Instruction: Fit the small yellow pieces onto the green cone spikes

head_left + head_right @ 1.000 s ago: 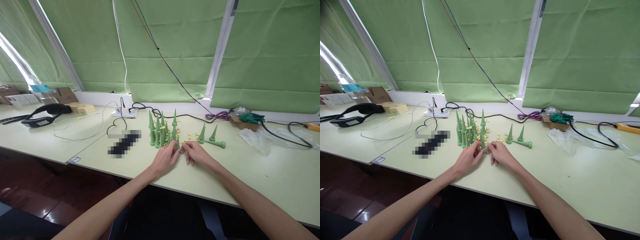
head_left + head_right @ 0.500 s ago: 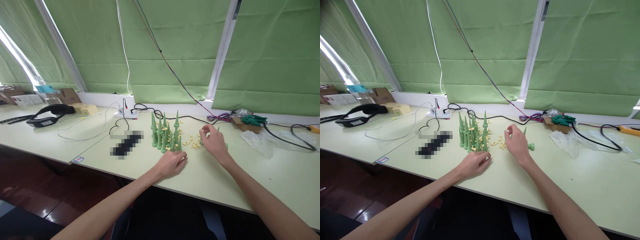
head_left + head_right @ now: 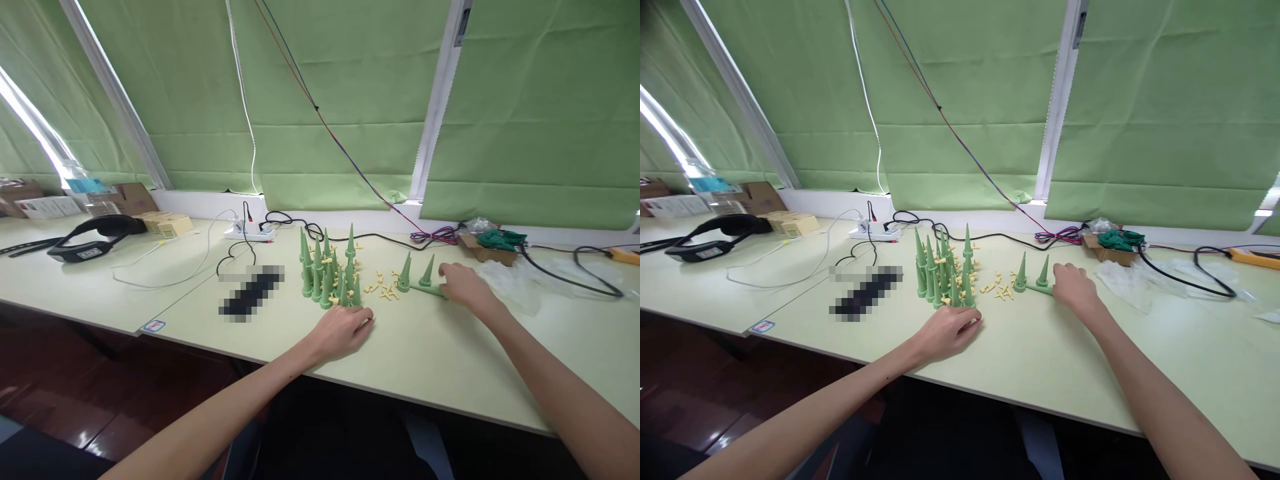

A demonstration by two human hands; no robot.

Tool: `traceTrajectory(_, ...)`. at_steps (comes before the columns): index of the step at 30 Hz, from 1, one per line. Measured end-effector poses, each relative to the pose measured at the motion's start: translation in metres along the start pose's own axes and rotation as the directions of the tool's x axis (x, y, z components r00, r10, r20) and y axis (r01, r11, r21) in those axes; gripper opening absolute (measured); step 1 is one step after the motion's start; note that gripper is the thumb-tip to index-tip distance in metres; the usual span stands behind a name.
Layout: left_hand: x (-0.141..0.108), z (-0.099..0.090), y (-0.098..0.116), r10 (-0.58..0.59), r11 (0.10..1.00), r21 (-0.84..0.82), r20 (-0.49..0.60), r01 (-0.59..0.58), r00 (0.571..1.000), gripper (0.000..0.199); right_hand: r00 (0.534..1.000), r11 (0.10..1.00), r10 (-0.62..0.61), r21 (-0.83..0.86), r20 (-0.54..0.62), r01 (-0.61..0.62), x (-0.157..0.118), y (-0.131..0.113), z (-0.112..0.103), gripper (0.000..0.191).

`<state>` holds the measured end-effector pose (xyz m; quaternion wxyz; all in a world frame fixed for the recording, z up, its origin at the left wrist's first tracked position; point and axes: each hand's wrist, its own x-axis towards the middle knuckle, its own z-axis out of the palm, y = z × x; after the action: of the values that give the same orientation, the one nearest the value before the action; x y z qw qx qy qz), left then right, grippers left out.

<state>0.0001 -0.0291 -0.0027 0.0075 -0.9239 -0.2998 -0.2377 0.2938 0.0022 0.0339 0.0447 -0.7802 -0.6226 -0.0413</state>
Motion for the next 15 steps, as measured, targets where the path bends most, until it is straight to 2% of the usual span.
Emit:
traceTrajectory(4,0.0,0.0,0.0,0.003,1.0,-0.003,-0.001,-0.003,1.0,0.028,0.997,0.999,-0.032,0.004,0.068,0.031,-0.002,-0.003,0.005,0.033)
traceTrajectory(9,-0.001,0.001,-0.001,0.005,1.0,-0.013,-0.001,-0.005,1.0,0.029,0.989,0.999,-0.031,-0.011,0.144,0.033,-0.005,-0.01,0.003,0.028)
traceTrajectory(15,-0.001,0.001,-0.001,0.004,0.999,-0.047,-0.023,-0.005,1.0,0.029,0.988,0.999,-0.028,-0.028,0.15,0.033,-0.015,-0.01,-0.007,0.019)
